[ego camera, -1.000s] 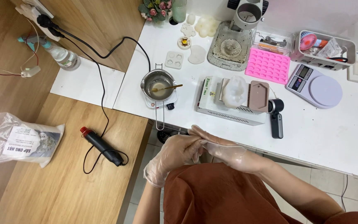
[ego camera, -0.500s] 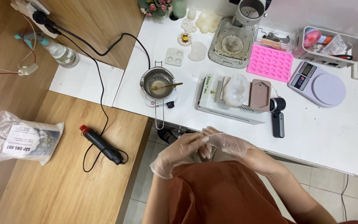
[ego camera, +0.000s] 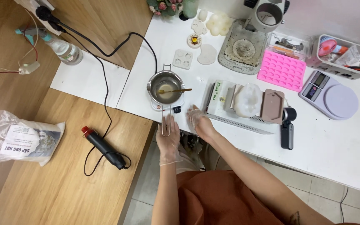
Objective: Preparing and pouring melted wax into molds for candle production.
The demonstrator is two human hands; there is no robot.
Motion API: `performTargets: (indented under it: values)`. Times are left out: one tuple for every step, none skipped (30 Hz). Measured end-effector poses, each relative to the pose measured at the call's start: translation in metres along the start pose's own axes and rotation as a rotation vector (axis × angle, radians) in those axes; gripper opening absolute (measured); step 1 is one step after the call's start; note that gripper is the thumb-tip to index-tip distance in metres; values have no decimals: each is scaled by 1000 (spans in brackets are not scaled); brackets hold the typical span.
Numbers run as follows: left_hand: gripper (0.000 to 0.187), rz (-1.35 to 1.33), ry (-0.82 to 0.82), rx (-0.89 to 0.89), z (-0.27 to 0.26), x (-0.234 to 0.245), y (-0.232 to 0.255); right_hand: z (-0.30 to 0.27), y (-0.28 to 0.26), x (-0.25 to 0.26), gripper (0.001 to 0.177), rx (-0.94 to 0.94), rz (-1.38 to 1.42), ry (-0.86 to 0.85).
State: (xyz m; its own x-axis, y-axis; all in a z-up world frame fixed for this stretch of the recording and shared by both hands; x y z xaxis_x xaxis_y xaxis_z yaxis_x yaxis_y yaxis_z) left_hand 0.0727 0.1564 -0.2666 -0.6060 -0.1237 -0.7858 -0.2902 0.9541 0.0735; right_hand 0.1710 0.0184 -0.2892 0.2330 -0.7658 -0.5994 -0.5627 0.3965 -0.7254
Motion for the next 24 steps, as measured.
performTargets:
  values:
    - [48,-9,-15,-9,2,-6,5,15,10,4,26,-14,190,10]
    - [51,-18,-29,-19,5,-12,10,31,19,8,39,-28,380,22]
    - [51,-20,-25,-20,13,-10,13,33,16,4,39,-33,379,23]
    - [52,-18,-65,-15,20,-11,15,36,13,-2,43,-35,324,-59]
    - [54,-18,-103,-7,26,-9,15,36,9,-6,47,-37,269,-136]
    - [54,-21,-96,-5,30,-8,16,33,0,-19,47,-42,268,-130]
    - [55,-36,-131,2,32,-7,16,29,-6,-28,48,-90,229,-36]
    - [57,-51,-167,9,35,-7,16,24,-13,-38,49,-136,190,58]
    - [57,-51,-160,9,37,-7,19,23,-18,-47,49,-142,191,62]
    - [58,-56,-189,-2,40,-9,22,21,-23,-55,52,-157,185,73]
    - [60,-61,-215,-11,40,-10,23,17,-28,-62,54,-173,179,87]
    - [60,-62,-205,-9,42,-12,26,25,-17,-54,54,-180,180,94]
    - [60,-55,-216,-11,44,-16,28,33,-8,-48,50,-143,199,38]
    - [61,-48,-227,-13,45,-20,31,41,0,-41,46,-105,218,-18]
    - [61,-47,-219,-15,50,-21,35,41,-9,-55,46,-113,221,-16]
    - [61,-42,-227,-8,54,-22,40,40,-17,-66,46,-158,235,49]
    - [62,-37,-239,0,59,-25,44,41,-25,-78,46,-197,249,112]
    - [62,-35,-236,0,61,-30,49,51,-18,-73,46,-200,251,113]
    - [61,-41,-221,4,64,-35,52,60,-13,-69,44,-159,248,64]
    - [61,-46,-206,7,65,-40,53,69,-9,-65,41,-118,244,14]
    - [61,-42,-205,13,63,-45,56,73,-7,-62,41,-115,247,19]
    - [61,-20,-167,1,60,-49,58,77,-6,-60,31,-99,216,-15]
    - [60,3,-132,-11,58,-54,61,81,-6,-59,21,-81,184,-49]
    - [60,7,-131,-6,55,-51,61,79,-7,-55,21,-77,187,-44]
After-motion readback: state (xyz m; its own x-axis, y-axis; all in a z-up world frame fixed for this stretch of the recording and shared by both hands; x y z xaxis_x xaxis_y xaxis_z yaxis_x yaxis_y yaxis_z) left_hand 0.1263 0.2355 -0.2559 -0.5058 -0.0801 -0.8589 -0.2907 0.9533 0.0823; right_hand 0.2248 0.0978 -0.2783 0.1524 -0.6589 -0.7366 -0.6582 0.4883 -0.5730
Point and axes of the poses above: each hand's wrist, its own z-axis towards the middle knuckle, its own x-axis out of the back of the hand, y = z × x, the point moved 4 cm from there along z, towards the middle knuckle
